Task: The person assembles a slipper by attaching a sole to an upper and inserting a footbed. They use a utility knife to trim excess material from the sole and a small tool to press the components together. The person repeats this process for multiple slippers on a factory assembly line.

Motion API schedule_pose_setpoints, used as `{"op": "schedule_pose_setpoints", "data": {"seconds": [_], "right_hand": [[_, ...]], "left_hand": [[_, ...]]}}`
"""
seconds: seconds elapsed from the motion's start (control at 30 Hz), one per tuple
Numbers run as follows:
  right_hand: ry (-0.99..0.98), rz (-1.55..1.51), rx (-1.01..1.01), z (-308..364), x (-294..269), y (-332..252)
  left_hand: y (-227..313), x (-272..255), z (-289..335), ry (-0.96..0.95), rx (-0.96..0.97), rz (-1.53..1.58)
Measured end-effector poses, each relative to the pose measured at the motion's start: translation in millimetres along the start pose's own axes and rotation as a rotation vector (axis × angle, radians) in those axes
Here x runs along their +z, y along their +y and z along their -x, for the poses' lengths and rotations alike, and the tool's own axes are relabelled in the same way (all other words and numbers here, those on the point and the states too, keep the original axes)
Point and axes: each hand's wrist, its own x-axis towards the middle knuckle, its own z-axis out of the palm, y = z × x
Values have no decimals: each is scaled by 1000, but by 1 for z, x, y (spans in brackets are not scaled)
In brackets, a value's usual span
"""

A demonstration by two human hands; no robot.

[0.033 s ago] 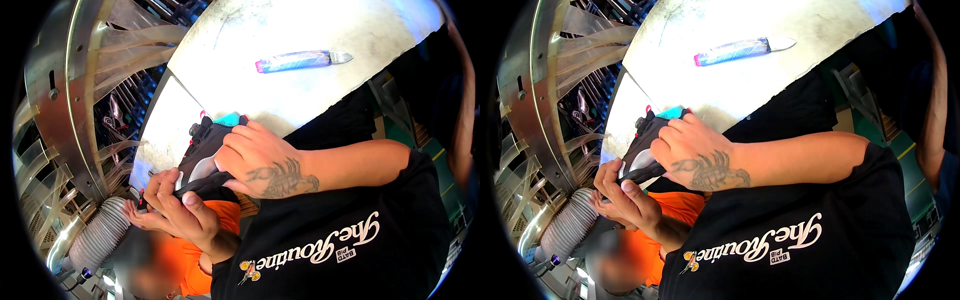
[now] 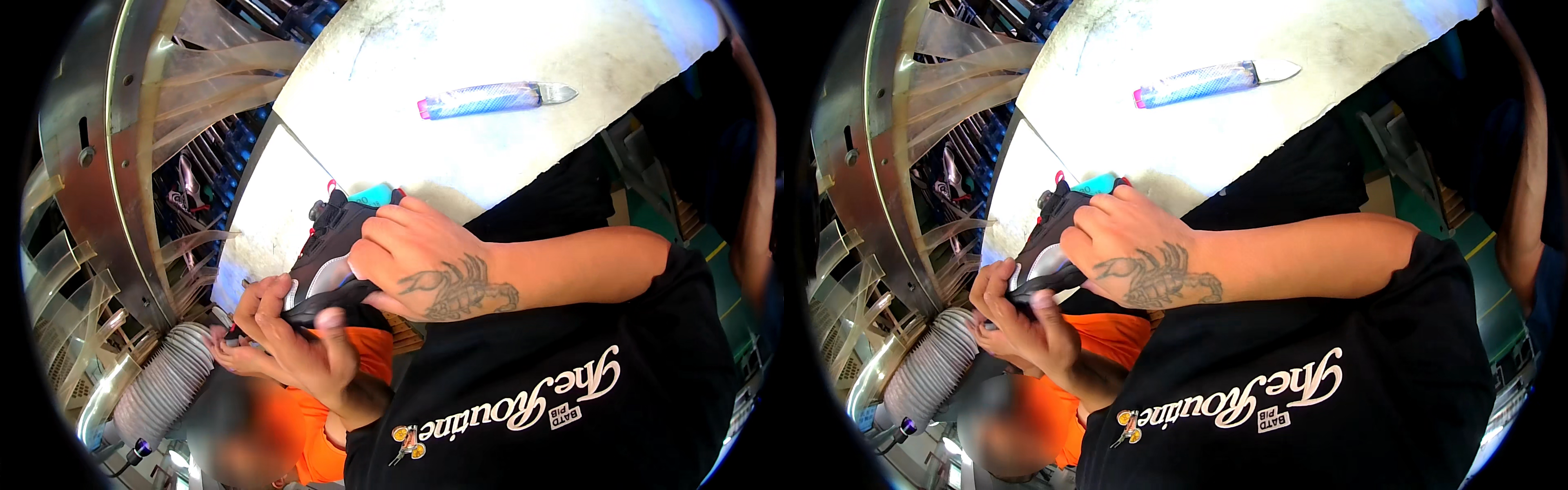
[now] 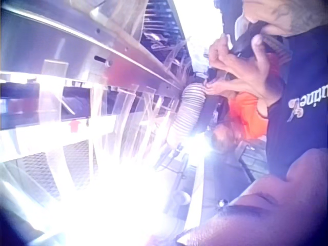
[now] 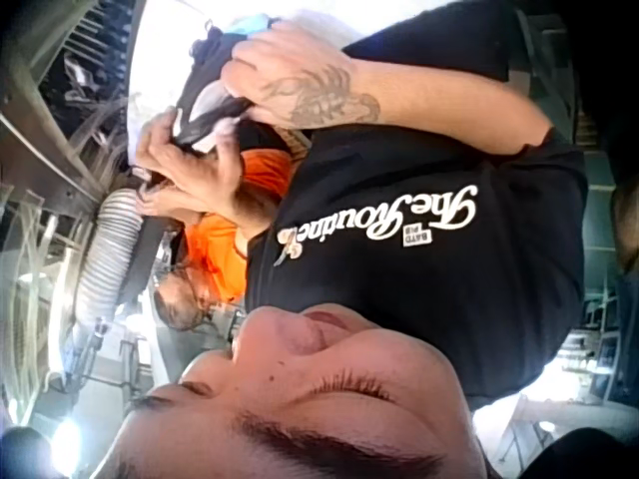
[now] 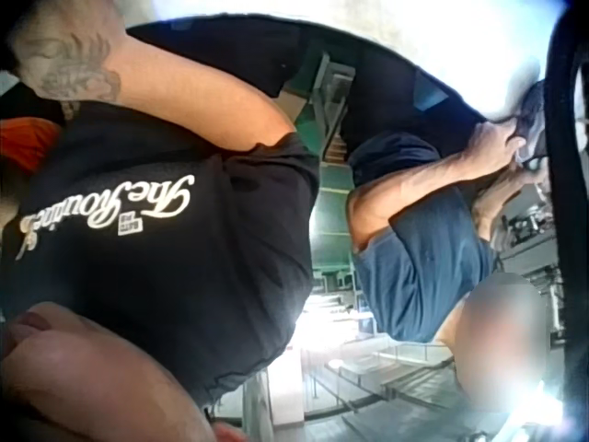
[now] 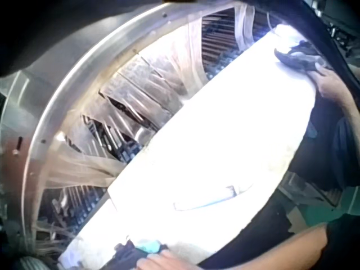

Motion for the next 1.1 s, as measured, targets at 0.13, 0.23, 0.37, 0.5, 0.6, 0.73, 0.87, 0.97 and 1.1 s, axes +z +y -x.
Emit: {"op": "schedule_pose_setpoints", "data": {"seconds": [0.13, 0.23, 0.37, 0.5, 0.6, 0.73, 0.87, 0.97, 1.1], "right_hand": [[-46, -15, 39, -10, 11, 6], [-74, -25, 56, -17, 15, 10], [-117, -56, 109, -26, 13, 9], [-242, -76, 165, -36, 7, 7], [-175, -28, 142, -33, 12, 13], [-161, -16, 124, -32, 17, 17], [-296, 28, 216, -33, 16, 11], [-259, 58, 161, -37, 14, 6], [-193, 81, 213, -36, 21, 3]], "left_hand": [[-18, -2, -2, -121, -23, 132], [-33, 6, 0, -102, -27, 209], [-31, 13, 2, -90, -134, 185], [-21, 28, 7, -17, -261, 194], [-27, 39, 0, 46, -245, 213], [-33, 41, -5, 135, -241, 284], [-51, 43, 14, 146, -198, 401], [-45, 55, 22, 211, -260, 396], [-43, 67, 18, 306, -273, 386]]}}
